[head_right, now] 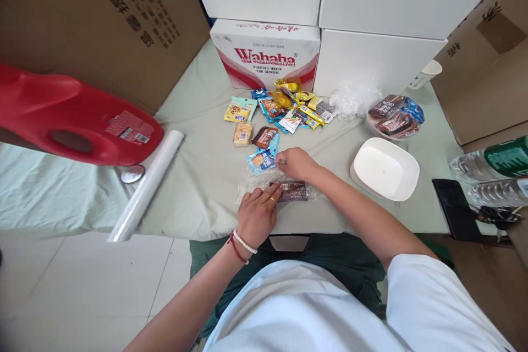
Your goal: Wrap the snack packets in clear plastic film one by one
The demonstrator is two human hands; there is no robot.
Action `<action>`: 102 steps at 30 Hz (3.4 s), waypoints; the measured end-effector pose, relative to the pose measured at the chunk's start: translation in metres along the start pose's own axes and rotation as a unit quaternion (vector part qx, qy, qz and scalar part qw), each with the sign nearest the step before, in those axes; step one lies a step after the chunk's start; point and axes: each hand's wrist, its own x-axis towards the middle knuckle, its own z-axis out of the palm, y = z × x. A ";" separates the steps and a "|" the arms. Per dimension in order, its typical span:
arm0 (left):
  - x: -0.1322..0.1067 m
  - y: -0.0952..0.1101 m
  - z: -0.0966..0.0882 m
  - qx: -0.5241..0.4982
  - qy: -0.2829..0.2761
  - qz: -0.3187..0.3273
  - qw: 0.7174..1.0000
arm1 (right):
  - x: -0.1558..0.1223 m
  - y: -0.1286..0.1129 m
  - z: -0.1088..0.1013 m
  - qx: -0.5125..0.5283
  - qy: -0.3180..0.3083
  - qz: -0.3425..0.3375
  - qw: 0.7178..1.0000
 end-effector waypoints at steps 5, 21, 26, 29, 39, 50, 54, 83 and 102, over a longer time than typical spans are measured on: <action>-0.004 -0.002 0.007 -0.042 0.009 -0.031 0.999 | -0.053 -0.003 0.018 -0.083 0.009 -0.202 0.976; -0.015 -0.055 0.022 -0.220 0.230 -0.289 0.903 | -0.080 0.004 0.076 -0.076 0.060 -0.171 0.980; -0.005 -0.016 0.011 -0.324 0.231 -0.258 0.880 | -0.083 0.004 0.079 -0.029 0.099 -0.194 0.976; 0.002 0.012 0.007 -0.356 0.203 -0.166 0.897 | -0.088 0.003 0.080 0.010 0.124 -0.210 0.970; -0.007 0.035 0.038 -0.074 0.127 0.017 0.989 | -0.113 0.043 0.079 0.123 0.317 0.095 0.935; -0.008 0.029 0.044 -0.045 0.128 0.037 0.990 | -0.099 0.026 0.043 0.152 0.218 0.137 0.954; -0.009 0.025 0.044 -0.085 0.131 0.044 0.987 | -0.060 -0.019 0.041 0.045 0.146 0.055 0.987; -0.025 -0.063 0.034 -0.032 0.270 -0.016 0.962 | -0.093 -0.012 0.050 0.017 0.201 0.049 0.978; -0.024 -0.063 0.040 -0.068 0.255 -0.072 0.962 | -0.084 0.262 -0.146 0.107 0.504 0.351 0.782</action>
